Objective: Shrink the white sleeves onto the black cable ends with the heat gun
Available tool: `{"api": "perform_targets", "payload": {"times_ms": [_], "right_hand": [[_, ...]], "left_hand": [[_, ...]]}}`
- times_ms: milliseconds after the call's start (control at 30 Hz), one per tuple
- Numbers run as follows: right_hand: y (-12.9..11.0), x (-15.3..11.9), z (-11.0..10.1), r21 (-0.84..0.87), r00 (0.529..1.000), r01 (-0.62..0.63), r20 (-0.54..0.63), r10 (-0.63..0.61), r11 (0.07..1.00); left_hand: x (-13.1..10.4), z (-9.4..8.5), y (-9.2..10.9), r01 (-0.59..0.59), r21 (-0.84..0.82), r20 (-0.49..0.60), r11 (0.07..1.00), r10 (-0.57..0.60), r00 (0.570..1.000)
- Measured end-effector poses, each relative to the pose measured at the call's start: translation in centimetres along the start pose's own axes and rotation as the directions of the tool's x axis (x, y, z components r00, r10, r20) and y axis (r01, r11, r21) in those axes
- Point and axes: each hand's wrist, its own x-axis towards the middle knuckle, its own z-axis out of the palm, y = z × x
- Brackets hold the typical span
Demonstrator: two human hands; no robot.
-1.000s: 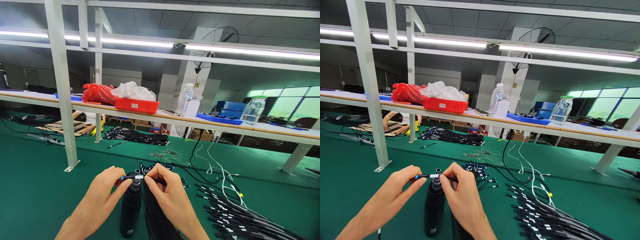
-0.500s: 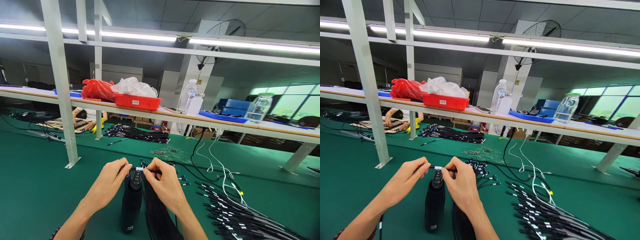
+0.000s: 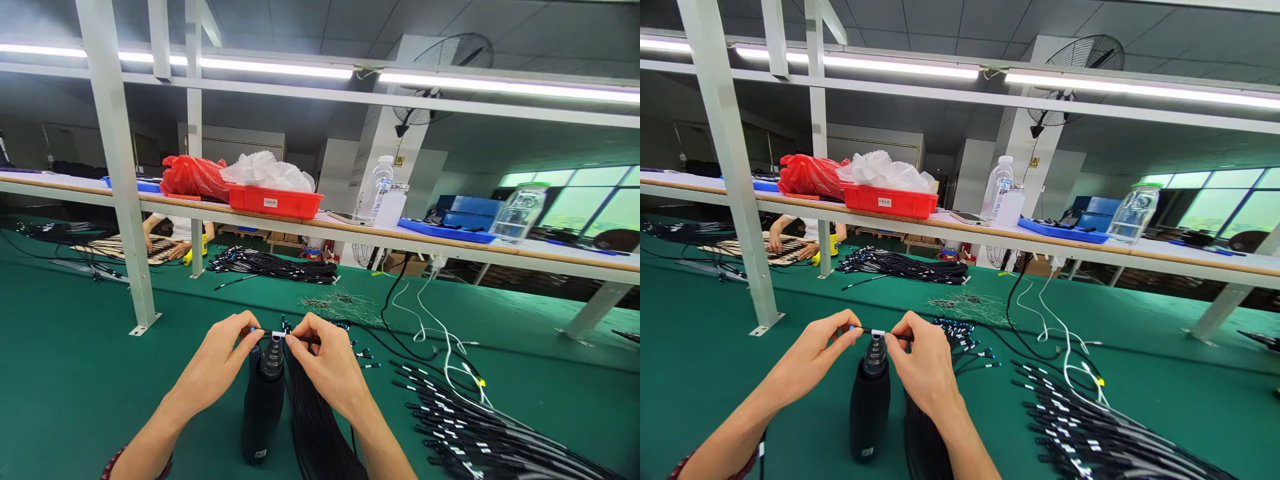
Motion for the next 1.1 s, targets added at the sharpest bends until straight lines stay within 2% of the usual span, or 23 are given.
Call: {"api": "perform_targets", "payload": {"times_ms": [167,467,600,767,967,1100], "right_hand": [[0.00,-0.36,-0.67,0.030,1.000,0.011,0.022,-0.011,0.999],[-0.14,-0.47,-0.88,0.073,0.999,0.035,0.017,-0.037,0.997],[0.00,-0.32,-0.78,0.080,0.999,0.031,0.015,-0.032,0.996],[0.39,-0.18,-0.61,0.101,0.999,0.028,0.019,-0.030,0.995],[0.34,-0.22,-0.98,0.016,0.998,0.053,0.027,-0.054,0.998],[0.16,-0.44,-1.01,0.021,0.998,0.068,0.013,-0.068,0.997]], "left_hand": [[-0.19,-0.34,0.23,0.001,-0.036,0.008,0.999,-0.001,1.000],[0.37,-0.14,0.17,0.014,0.052,0.004,0.999,-0.014,1.000],[0.38,0.03,0.11,0.015,0.027,-0.035,1.000,-0.014,0.999],[0.24,0.09,-0.01,0.025,0.005,-0.028,1.000,-0.025,0.999],[-0.07,-0.18,0.09,0.004,-0.031,-0.031,1.000,-0.004,1.000],[-0.06,-0.26,0.50,0.038,-0.016,-0.016,0.999,-0.038,0.999]]}}
